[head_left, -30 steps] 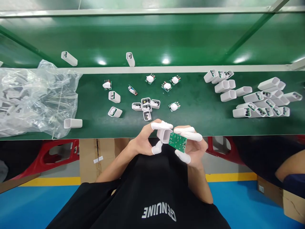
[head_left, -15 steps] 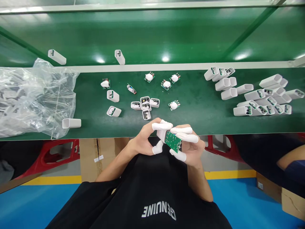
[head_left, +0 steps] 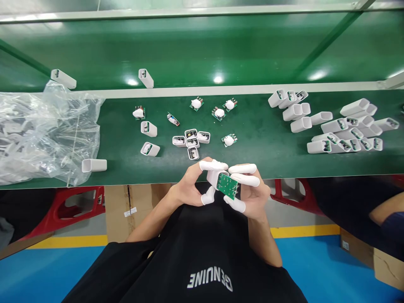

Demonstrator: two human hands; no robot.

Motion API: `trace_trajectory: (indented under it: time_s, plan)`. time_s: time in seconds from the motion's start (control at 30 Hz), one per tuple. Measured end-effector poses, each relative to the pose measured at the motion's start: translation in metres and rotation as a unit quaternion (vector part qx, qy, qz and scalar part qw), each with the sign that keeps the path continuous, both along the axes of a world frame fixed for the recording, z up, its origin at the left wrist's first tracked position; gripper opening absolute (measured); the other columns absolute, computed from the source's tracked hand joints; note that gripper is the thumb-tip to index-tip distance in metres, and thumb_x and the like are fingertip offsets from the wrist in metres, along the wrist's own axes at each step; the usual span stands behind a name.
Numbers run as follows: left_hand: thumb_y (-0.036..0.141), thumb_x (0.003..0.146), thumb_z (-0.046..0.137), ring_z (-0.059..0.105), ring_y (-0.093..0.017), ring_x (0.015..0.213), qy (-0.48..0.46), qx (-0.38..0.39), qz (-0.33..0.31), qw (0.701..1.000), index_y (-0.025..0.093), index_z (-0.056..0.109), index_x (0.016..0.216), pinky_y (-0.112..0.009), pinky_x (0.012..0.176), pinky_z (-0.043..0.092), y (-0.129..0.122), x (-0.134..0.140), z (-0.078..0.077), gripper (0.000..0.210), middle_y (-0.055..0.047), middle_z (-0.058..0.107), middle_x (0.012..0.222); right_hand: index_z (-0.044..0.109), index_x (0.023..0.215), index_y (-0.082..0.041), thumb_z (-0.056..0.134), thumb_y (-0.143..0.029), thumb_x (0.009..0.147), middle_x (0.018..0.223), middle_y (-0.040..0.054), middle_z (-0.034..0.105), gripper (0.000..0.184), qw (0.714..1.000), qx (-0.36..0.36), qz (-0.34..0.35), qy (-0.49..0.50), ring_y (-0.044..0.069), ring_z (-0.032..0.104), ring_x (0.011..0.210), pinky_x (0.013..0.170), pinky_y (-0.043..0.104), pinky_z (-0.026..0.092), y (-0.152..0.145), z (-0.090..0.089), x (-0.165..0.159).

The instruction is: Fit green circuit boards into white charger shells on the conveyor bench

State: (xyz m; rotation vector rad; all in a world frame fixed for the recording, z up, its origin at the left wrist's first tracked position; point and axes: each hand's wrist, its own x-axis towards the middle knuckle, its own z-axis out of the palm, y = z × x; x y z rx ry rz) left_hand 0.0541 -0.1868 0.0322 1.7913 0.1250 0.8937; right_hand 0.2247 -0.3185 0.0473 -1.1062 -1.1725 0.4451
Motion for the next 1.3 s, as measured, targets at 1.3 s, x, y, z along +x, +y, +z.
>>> trace_trajectory:
  time_s: [1.3]
  plan:
    - [0.044, 0.085, 0.097, 0.070, -0.015, 0.084, 0.130, -0.275, 0.025, 0.952, 0.025, 0.076, 0.132, -0.020, 0.065, 0.062, -0.005, -0.001, 0.003, 0.055, -0.004, 0.073, 0.106, 0.081, 0.138, -0.036, 0.101, -0.054, 0.085, 0.150, 0.0106, 0.074, 0.059, 0.989, -0.145, 0.010, 0.032, 0.036, 0.071, 0.135, 0.119, 0.060, 0.061, 0.009, -0.021, 0.008]
